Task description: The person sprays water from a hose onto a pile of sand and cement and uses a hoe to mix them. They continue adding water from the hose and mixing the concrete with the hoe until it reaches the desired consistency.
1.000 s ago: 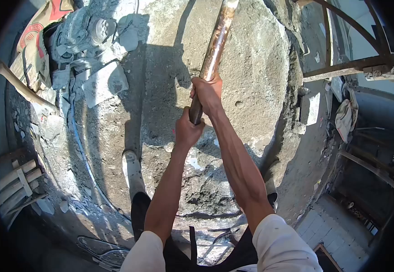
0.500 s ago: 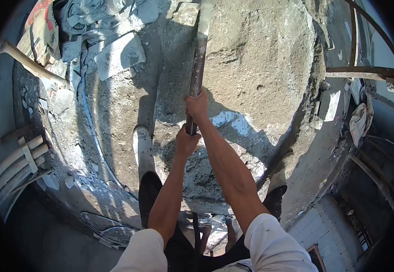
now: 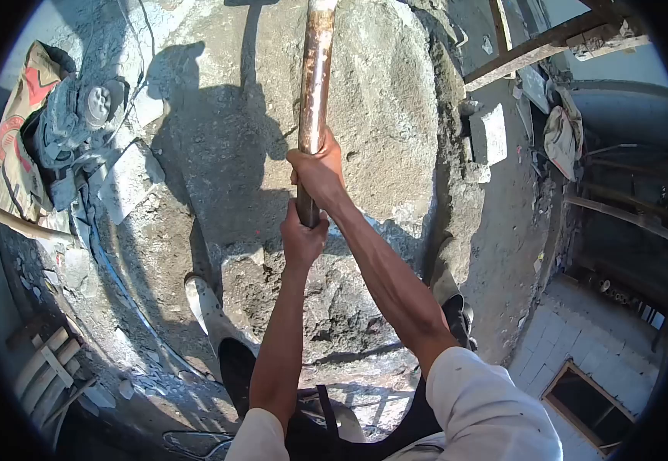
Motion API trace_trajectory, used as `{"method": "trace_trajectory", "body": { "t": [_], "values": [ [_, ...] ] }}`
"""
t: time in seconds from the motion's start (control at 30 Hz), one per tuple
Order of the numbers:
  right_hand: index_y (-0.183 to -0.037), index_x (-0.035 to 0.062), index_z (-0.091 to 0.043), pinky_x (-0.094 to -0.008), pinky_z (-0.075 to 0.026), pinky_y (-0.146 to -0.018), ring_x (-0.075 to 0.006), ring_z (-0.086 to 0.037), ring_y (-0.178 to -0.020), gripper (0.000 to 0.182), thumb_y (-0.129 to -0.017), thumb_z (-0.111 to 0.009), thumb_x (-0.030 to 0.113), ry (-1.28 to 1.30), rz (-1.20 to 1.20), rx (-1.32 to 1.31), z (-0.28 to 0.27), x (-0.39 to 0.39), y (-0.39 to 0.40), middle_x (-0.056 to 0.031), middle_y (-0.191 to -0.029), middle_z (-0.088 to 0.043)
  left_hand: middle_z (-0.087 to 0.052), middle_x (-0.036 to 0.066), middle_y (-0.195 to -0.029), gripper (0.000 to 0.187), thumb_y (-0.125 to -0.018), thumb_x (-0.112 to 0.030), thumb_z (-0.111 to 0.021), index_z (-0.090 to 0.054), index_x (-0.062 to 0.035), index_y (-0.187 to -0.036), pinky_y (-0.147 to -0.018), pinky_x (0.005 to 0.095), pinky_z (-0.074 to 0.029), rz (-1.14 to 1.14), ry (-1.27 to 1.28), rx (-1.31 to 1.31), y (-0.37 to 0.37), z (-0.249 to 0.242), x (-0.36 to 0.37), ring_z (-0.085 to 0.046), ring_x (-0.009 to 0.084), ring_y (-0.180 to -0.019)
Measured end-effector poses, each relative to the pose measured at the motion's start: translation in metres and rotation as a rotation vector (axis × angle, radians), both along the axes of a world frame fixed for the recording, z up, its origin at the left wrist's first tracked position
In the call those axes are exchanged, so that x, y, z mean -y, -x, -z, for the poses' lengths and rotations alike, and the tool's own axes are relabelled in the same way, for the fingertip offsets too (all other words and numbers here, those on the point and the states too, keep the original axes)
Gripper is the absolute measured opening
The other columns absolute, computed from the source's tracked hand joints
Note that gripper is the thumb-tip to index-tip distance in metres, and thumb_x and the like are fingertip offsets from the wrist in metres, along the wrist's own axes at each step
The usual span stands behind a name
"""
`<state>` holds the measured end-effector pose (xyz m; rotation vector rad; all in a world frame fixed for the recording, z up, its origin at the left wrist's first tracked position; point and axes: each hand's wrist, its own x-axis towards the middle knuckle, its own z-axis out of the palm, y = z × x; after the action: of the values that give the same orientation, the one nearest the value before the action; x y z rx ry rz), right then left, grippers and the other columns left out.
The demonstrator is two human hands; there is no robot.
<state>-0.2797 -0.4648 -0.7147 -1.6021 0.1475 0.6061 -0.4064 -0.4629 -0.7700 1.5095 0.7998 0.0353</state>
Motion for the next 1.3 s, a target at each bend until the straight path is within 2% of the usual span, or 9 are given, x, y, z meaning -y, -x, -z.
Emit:
{"method": "trace_trajectory", "body": {
  "t": [0.03, 0.1, 0.17, 0.27, 0.47, 0.6, 0.97, 1.1, 1.3],
  "values": [
    [-0.092, 0.0027, -0.042, -0.0282, -0.044, -0.037, -0.0144, -0.052, -0.041, 0.026, -0.075, -0.061, -0.003, -0.044, 0.002, 0.161, 0.004, 0.001, -0.042, -0.0048, -0.059, -0.051, -0.056, 0.01, -0.062, 0.026, -0.071, -0.007, -0.068, -0.047, -0.0022, -0.086, -0.052, 0.0332, -0.044, 0.012, -0.13, 0.106, -0.045, -0.001, -0.003, -0.056, 0.0173, -0.054],
    [-0.089, -0.0001, -0.047, -0.0295, -0.047, -0.038, -0.0153, -0.053, -0.043, 0.019, -0.077, -0.062, -0.003, -0.029, -0.022, 0.225, 0.005, 0.003, -0.126, -0.0071, -0.06, -0.053, -0.052, 0.007, -0.061, 0.027, -0.071, -0.007, -0.068, -0.045, -0.0029, -0.084, -0.054, 0.0355, -0.044, -0.012, -0.163, 0.16, -0.13, -0.007, -0.003, -0.053, 0.0169, -0.054],
    [-0.082, -0.0031, -0.053, -0.03, -0.049, -0.04, -0.0151, -0.053, -0.044, 0.012, -0.079, -0.064, 0.001, 0.034, -0.061, 0.24, 0.023, 0.009, -0.195, -0.0084, -0.061, -0.054, -0.063, 0.019, -0.072, 0.032, -0.07, -0.012, -0.07, -0.049, -0.0021, -0.092, -0.065, 0.0411, -0.049, 0.014, -0.078, 0.223, -0.194, 0.013, 0.0, -0.064, 0.0356, -0.068],
    [-0.078, -0.0049, -0.058, -0.0311, -0.05, -0.043, -0.0148, -0.053, -0.046, 0.013, -0.081, -0.065, 0.006, 0.14, -0.063, 0.116, 0.088, 0.032, -0.236, -0.0088, -0.061, -0.054, -0.064, 0.018, -0.075, 0.035, -0.067, -0.015, -0.072, -0.051, 0.0023, -0.089, -0.068, 0.0398, -0.05, 0.076, 0.055, 0.049, -0.229, 0.061, 0.025, -0.065, 0.0328, -0.072],
    [-0.078, 0.0012, -0.054, -0.0311, -0.046, -0.039, -0.0158, -0.05, -0.042, 0.016, -0.077, -0.069, 0.006, 0.011, 0.068, -0.422, 0.18, 0.123, -0.124, -0.0064, -0.058, -0.052, -0.065, 0.022, -0.083, 0.038, -0.067, -0.013, -0.069, -0.048, -0.0012, -0.097, -0.074, 0.0468, -0.05, 0.209, -0.222, -0.488, -0.117, 0.131, 0.118, -0.064, 0.0416, -0.079],
    [-0.083, 0.0042, -0.051, -0.0301, -0.044, -0.037, -0.0151, -0.05, -0.042, 0.023, -0.074, -0.072, 0.005, -0.154, 0.169, -0.51, 0.175, 0.176, -0.072, -0.0056, -0.058, -0.052, -0.064, 0.024, -0.083, 0.035, -0.07, -0.012, -0.066, -0.047, -0.0009, -0.097, -0.074, 0.0483, -0.05, 0.317, -0.354, -0.628, -0.079, 0.079, 0.158, -0.063, 0.0427, -0.081],
    [-0.077, 0.0037, -0.05, -0.0292, -0.043, -0.037, -0.0148, -0.053, -0.042, 0.015, -0.072, -0.063, -0.001, -0.017, 0.235, -0.484, 0.098, 0.297, 0.046, -0.0048, -0.054, -0.052, -0.06, 0.019, -0.063, 0.033, -0.073, -0.015, -0.068, -0.046, -0.005, -0.096, -0.056, 0.05, -0.047, 0.292, -0.279, -0.387, 0.052, 0.019, 0.267, -0.061, 0.0428, -0.061],
    [-0.082, 0.0024, -0.05, -0.0289, -0.045, -0.04, -0.0156, -0.055, -0.044, 0.017, -0.073, -0.064, -0.003, -0.123, 0.19, -0.314, 0.08, 0.282, -0.024, -0.0072, -0.059, -0.056, -0.06, 0.019, -0.062, 0.033, -0.077, -0.019, -0.068, -0.046, -0.0026, -0.095, -0.054, 0.0478, -0.047, 0.237, -0.412, -0.215, -0.016, 0.027, 0.254, -0.061, 0.041, -0.059],
    [-0.094, 0.0025, -0.046, -0.0314, -0.051, -0.041, -0.0146, -0.055, -0.048, 0.033, -0.074, -0.072, 0.004, -0.348, 0.057, -0.077, 0.088, 0.204, -0.25, -0.007, -0.064, -0.054, -0.064, 0.024, -0.08, 0.034, -0.073, -0.015, -0.065, -0.045, -0.0023, -0.098, -0.067, 0.0482, -0.049, 0.193, -0.591, -0.105, -0.244, 0.039, 0.173, -0.063, 0.0428, -0.08]
  ]
}}
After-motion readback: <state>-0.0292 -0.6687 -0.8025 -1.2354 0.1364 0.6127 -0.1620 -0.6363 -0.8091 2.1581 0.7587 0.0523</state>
